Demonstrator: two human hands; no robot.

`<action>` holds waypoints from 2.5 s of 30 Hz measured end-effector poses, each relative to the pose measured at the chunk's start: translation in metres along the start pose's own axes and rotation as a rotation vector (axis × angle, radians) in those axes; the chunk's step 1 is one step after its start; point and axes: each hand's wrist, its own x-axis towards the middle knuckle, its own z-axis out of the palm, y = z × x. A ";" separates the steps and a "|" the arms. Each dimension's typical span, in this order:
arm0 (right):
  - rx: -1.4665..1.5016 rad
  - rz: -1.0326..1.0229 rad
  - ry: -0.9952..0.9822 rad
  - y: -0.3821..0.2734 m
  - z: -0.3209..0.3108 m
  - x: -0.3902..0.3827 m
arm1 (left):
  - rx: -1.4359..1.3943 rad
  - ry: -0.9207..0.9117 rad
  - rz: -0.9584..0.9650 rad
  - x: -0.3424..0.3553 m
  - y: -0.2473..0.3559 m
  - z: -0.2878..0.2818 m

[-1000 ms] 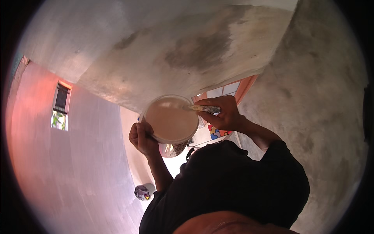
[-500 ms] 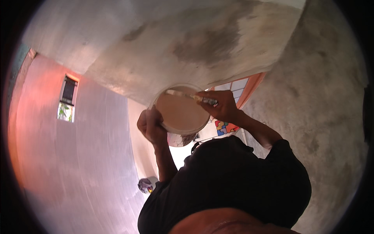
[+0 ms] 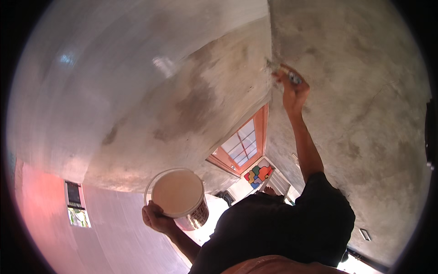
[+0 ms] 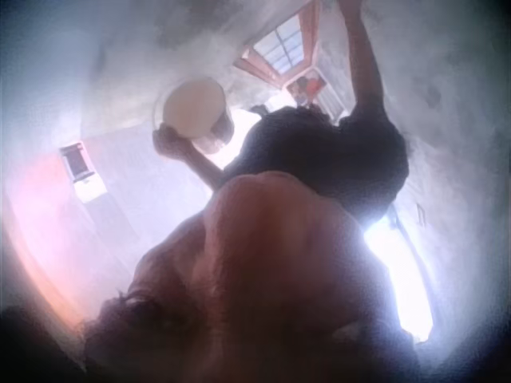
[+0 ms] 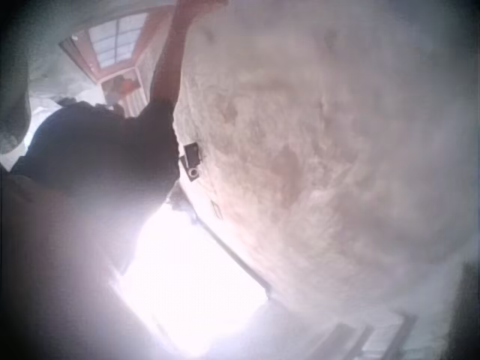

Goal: The person paints a ceiling using a paintbrush and a bucket of white paint. They repeatedly dip the brush into the bucket and apply paint to the ceiling surface in a room with a window and a door.

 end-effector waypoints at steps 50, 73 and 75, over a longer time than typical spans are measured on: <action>0.404 0.057 -0.309 0.079 0.122 0.011 | 0.111 0.163 0.048 0.004 0.022 -0.012; -0.576 -0.392 0.216 0.156 0.073 0.111 | 0.071 0.117 0.067 0.002 0.006 -0.039; -0.390 -0.508 0.194 0.137 0.102 0.065 | 0.053 0.124 0.050 0.004 0.008 -0.037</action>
